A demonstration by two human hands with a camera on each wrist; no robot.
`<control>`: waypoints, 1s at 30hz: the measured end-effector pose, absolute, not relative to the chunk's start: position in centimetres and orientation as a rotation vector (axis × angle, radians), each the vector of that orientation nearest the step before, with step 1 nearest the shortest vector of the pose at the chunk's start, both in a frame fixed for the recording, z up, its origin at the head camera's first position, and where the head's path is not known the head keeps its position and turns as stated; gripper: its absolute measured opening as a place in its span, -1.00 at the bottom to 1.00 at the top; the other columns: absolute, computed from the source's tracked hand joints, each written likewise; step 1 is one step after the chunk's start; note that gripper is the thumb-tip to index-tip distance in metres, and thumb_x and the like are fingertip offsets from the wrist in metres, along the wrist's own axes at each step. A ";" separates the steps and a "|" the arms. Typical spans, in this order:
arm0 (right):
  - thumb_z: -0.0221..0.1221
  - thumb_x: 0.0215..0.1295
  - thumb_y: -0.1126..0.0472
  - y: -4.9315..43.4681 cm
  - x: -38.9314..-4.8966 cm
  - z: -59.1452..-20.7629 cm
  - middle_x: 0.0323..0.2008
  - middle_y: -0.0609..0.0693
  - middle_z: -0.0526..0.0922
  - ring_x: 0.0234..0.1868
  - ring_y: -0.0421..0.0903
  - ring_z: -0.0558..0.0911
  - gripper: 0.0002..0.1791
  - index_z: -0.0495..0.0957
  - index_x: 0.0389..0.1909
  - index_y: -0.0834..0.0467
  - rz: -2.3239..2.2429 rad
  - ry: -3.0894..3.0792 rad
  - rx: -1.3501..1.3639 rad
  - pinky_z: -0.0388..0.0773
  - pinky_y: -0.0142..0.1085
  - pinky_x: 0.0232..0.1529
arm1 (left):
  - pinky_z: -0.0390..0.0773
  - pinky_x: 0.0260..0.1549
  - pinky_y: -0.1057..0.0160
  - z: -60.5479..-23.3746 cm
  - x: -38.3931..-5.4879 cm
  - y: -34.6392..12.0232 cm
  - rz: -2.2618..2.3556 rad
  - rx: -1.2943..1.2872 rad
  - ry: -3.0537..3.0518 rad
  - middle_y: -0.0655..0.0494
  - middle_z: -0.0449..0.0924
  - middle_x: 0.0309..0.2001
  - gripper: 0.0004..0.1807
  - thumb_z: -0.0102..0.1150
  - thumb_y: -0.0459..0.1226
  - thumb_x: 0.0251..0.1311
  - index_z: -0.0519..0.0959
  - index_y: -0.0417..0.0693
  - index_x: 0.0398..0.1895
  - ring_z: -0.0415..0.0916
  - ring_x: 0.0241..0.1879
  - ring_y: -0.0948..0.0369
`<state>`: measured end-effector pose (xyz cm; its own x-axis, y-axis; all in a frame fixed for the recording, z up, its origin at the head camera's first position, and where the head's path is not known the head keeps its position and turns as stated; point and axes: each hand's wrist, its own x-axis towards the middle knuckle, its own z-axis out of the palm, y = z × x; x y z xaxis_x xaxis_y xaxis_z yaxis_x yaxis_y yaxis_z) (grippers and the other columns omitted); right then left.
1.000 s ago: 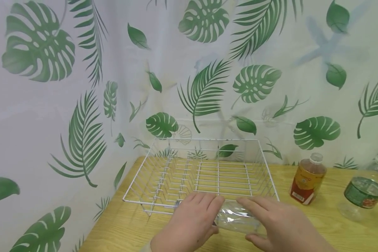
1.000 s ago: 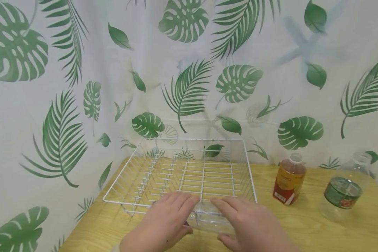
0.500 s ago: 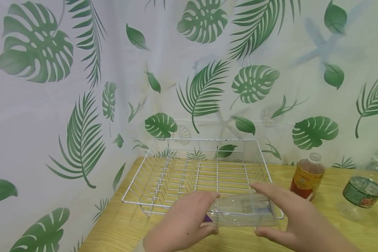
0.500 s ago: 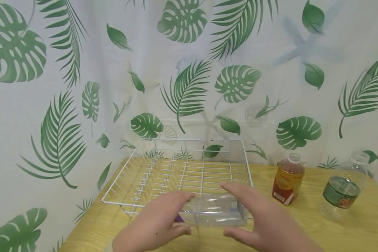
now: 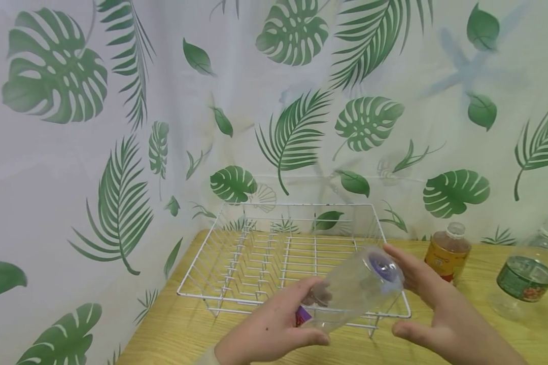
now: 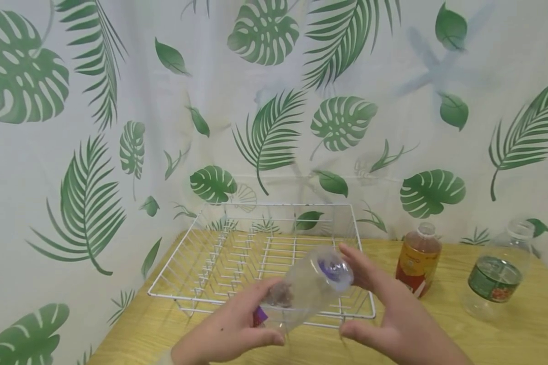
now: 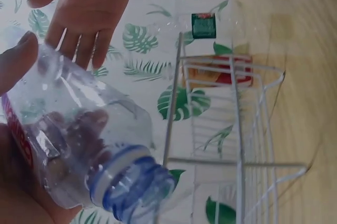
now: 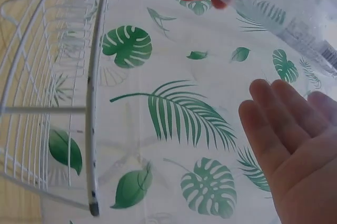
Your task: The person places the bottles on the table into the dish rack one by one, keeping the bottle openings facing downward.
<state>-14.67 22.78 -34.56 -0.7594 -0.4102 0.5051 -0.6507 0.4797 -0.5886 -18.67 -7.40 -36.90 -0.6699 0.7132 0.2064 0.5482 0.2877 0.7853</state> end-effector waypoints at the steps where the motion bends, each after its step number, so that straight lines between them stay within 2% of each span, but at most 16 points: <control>1: 0.41 0.17 0.35 22.8 -14.7 -34.7 0.55 0.03 0.16 0.35 -0.32 0.39 0.11 -0.03 0.64 0.00 1.241 -2.394 0.932 0.45 -0.46 0.15 | 0.63 -0.25 0.39 -37.0 -18.6 -7.2 1.382 1.155 2.300 0.26 0.51 0.16 -0.28 0.37 -0.04 0.25 0.26 0.33 0.44 0.57 -0.11 0.38; 4: 0.31 0.29 0.38 22.6 -15.0 -35.1 0.55 0.14 0.11 0.45 -0.23 0.29 0.01 -0.08 0.63 0.13 1.498 -2.236 1.055 0.32 -0.50 0.26 | 0.64 -0.18 0.33 -37.6 -18.6 -6.5 1.481 1.137 2.148 0.27 0.49 0.18 -0.31 0.35 -0.09 0.28 0.27 0.35 0.43 0.57 -0.06 0.34; 7: 0.24 0.41 0.30 22.2 -15.3 -35.8 0.54 0.23 0.08 0.47 -0.11 0.28 -0.06 -0.13 0.62 0.23 1.729 -2.071 1.155 0.30 -0.44 0.31 | 0.66 -0.15 0.28 -38.2 -18.6 -6.0 1.527 1.152 2.015 0.27 0.47 0.20 -0.30 0.32 -0.18 0.32 0.25 0.36 0.45 0.58 -0.06 0.33; 11: 0.17 0.50 0.08 21.4 -15.5 -36.6 0.56 0.22 0.01 0.49 -0.04 0.27 -0.06 -0.21 0.63 0.22 1.952 -1.958 1.202 0.34 -0.36 0.31 | 0.68 -0.16 0.25 -38.9 -18.6 -5.6 1.568 1.136 1.927 0.25 0.45 0.20 -0.28 0.30 -0.28 0.33 0.24 0.33 0.47 0.60 -0.11 0.34; 14: 0.13 0.51 0.00 20.7 -15.5 -36.9 0.58 0.17 0.02 0.49 -0.04 0.26 -0.06 -0.24 0.64 0.16 2.066 -1.937 1.184 0.41 -0.28 0.28 | 0.68 -0.14 0.25 -39.5 -18.7 -5.3 1.569 1.139 1.892 0.25 0.44 0.20 -0.29 0.27 -0.28 0.35 0.21 0.32 0.47 0.60 -0.10 0.34; 19: 0.14 0.52 0.06 19.5 -15.3 -36.8 0.56 0.18 0.09 0.49 0.02 0.27 -0.06 -0.28 0.64 0.10 2.225 -1.843 1.234 0.52 -0.11 0.22 | 0.66 -0.12 0.26 -40.3 -19.0 -4.8 1.515 1.133 1.821 0.30 0.49 0.12 -0.33 0.24 -0.13 0.39 0.19 0.37 0.48 0.59 -0.12 0.38; 22: 0.16 0.50 0.10 19.0 -15.3 -36.9 0.55 0.22 0.11 0.50 0.06 0.25 -0.04 -0.29 0.63 0.16 2.252 -1.748 1.304 0.44 -0.14 0.29 | 0.66 -0.12 0.24 -40.7 -19.1 -4.6 1.495 1.128 1.792 0.31 0.54 0.07 -0.35 0.22 -0.08 0.41 0.20 0.40 0.47 0.61 -0.16 0.38; 25: 0.17 0.49 0.14 18.6 -15.3 -37.0 0.53 0.27 0.15 0.48 0.09 0.28 -0.05 -0.24 0.62 0.23 2.243 -1.677 1.358 0.37 -0.19 0.34 | 0.67 -0.13 0.23 -41.1 -19.2 -4.5 1.482 1.135 1.769 0.32 0.54 0.06 -0.37 0.19 -0.10 0.43 0.20 0.35 0.48 0.63 -0.16 0.37; 30: 0.16 0.47 0.29 18.3 -15.3 -37.2 0.42 0.37 0.29 0.41 0.16 0.37 -0.21 -0.05 0.54 0.40 2.221 -1.574 1.456 0.42 -0.13 0.31 | 0.64 -0.05 0.26 -41.4 -19.3 -4.3 1.457 1.132 1.751 0.32 0.52 0.08 -0.39 0.16 -0.19 0.45 0.18 0.26 0.47 0.62 -0.04 0.34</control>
